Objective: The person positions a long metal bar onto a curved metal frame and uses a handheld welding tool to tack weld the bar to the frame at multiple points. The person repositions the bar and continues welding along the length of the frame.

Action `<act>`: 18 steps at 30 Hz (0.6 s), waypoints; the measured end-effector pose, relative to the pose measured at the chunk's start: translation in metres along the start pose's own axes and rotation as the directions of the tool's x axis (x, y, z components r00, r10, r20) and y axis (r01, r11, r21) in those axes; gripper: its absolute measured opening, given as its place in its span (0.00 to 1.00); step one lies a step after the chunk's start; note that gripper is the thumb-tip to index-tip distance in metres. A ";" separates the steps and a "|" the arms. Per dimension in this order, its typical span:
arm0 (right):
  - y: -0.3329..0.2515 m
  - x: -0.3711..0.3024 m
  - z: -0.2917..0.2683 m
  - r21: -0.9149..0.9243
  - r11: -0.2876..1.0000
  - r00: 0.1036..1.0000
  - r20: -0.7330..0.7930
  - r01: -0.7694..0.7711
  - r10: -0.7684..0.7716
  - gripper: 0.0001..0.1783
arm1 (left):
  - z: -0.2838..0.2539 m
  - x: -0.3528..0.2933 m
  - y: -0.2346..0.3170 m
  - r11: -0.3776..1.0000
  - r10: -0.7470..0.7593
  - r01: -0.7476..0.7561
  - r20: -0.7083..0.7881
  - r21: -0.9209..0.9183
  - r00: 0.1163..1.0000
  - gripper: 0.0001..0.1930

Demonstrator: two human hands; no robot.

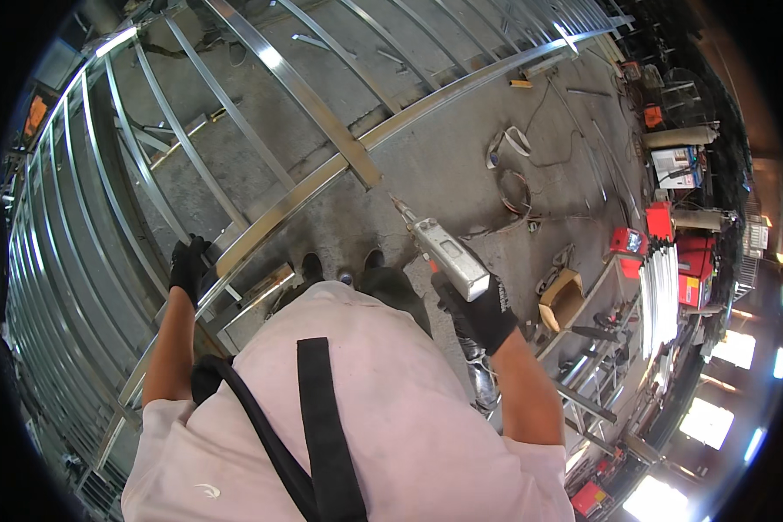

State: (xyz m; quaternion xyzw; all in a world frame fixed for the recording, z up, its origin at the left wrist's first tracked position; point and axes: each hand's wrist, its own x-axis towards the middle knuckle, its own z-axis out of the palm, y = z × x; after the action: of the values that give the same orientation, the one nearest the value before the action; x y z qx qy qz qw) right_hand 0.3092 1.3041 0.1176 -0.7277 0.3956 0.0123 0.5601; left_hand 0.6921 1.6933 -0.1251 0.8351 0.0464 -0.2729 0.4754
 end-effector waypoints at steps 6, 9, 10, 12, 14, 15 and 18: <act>0.015 0.017 0.007 0.097 0.986 0.990 0.033 -0.136 0.134 0.28 | 0.001 -0.013 0.013 0.992 0.019 -0.020 -0.005 -0.127 1.000 0.14; 0.020 0.027 0.013 0.083 0.986 0.990 0.026 -0.142 0.140 0.29 | -0.001 -0.020 0.028 1.000 0.020 -0.020 -0.034 -0.004 0.999 0.16; 0.022 0.030 0.015 0.117 0.986 0.992 0.041 -0.123 0.119 0.30 | -0.001 -0.024 0.033 1.000 -0.005 0.007 -0.061 0.018 0.998 0.17; 0.025 0.035 0.021 0.190 0.971 0.989 0.048 -0.146 0.139 0.30 | -0.002 -0.031 0.043 0.999 -0.032 0.032 -0.043 -0.001 0.999 0.18; 0.028 0.040 0.021 0.149 0.980 0.989 0.077 -0.133 0.123 0.29 | -0.002 -0.034 0.051 0.997 -0.070 0.072 -0.056 0.035 0.996 0.18; 0.029 0.042 0.021 0.129 0.988 0.995 0.065 -0.088 0.080 0.29 | -0.002 -0.035 0.053 0.996 -0.077 0.080 -0.063 0.044 0.995 0.17; 0.032 0.048 0.021 0.102 0.995 0.998 0.062 -0.012 0.006 0.30 | -0.002 -0.033 0.052 0.994 -0.095 0.097 -0.066 0.040 0.993 0.17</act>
State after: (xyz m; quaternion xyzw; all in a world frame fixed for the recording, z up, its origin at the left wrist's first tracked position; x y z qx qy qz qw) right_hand 0.3319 1.2924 0.0622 -0.6954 0.3816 0.0169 0.6087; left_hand 0.6824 1.6724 -0.0682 0.8502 0.0957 -0.2696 0.4420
